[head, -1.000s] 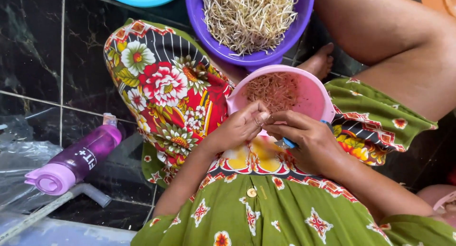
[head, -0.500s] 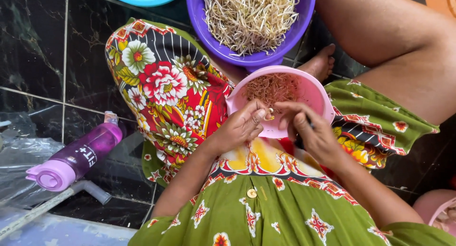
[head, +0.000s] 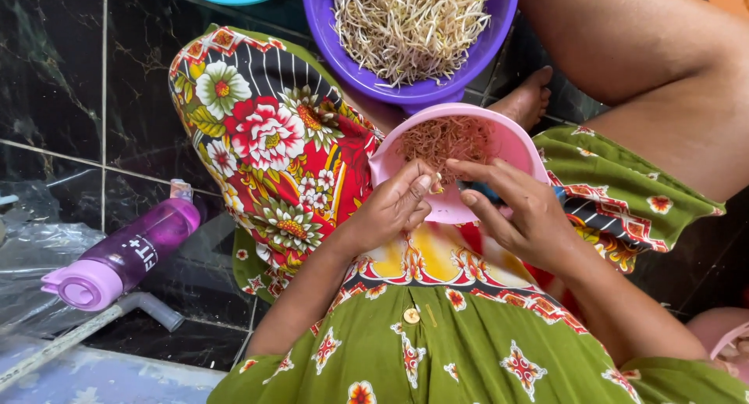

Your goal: A person sits on the floor and manually trims the ends off bean sprouts, moving them from one bowl to another.

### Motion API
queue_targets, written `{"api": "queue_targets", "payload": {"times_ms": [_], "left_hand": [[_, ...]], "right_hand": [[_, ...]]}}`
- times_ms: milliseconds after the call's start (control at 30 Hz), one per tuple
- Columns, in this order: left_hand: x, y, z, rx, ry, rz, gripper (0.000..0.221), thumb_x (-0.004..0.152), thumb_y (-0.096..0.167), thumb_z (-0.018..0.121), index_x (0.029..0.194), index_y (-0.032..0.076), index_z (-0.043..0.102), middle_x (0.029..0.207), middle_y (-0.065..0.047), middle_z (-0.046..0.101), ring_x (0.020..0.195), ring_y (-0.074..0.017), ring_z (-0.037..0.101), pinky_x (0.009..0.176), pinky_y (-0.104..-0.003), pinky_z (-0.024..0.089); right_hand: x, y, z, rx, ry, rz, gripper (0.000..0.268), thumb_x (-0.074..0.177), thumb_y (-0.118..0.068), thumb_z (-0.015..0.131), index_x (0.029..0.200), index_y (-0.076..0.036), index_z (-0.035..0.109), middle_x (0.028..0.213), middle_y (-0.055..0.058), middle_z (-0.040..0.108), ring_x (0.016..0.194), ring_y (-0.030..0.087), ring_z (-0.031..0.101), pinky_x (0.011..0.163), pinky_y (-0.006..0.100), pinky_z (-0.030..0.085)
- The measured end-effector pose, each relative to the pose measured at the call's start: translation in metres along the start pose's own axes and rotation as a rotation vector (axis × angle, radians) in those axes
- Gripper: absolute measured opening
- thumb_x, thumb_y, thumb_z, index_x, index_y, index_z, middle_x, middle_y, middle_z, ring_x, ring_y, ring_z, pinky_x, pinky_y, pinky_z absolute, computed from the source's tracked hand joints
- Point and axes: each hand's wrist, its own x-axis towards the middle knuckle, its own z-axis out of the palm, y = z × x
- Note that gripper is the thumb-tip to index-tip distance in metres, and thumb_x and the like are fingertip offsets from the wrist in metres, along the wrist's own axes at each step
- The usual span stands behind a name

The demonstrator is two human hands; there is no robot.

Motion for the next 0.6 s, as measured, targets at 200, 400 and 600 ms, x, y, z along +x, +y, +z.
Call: {"api": "queue_targets", "payload": {"times_ms": [200,400,600], "left_hand": [[0.000,0.009,0.004,0.005,-0.019,-0.014,0.025,0.114,0.026,0.024,0.116,0.010,0.044,0.054,0.007,0.034,0.047,-0.0058,0.033,0.052,-0.017,0.037],[-0.002,0.004,0.005,-0.011,-0.047,-0.015,0.026,0.114,0.027,0.023,0.114,0.011,0.043,0.057,0.007,0.033,0.049,-0.0056,0.033,0.053,-0.017,0.033],[-0.001,0.009,0.007,-0.063,-0.064,-0.018,0.024,0.114,0.025,0.023,0.115,0.011,0.043,0.058,0.009,0.032,0.048,-0.0048,0.034,0.056,-0.017,0.039]], "right_hand": [[0.007,0.009,-0.005,-0.365,0.047,-0.317,0.031,0.099,-0.017,0.067,0.129,-0.010,0.072,0.083,0.009,0.062,0.067,0.028,0.060,0.059,0.039,0.049],[0.013,0.005,-0.006,-0.438,0.033,-0.432,0.028,0.099,-0.018,0.069,0.126,-0.010,0.074,0.084,0.010,0.065,0.066,0.026,0.058,0.057,0.037,0.046],[0.013,0.010,-0.004,-0.436,0.045,-0.458,0.025,0.099,-0.020,0.070,0.122,-0.010,0.074,0.088,0.010,0.066,0.068,0.026,0.059,0.058,0.037,0.046]]}}
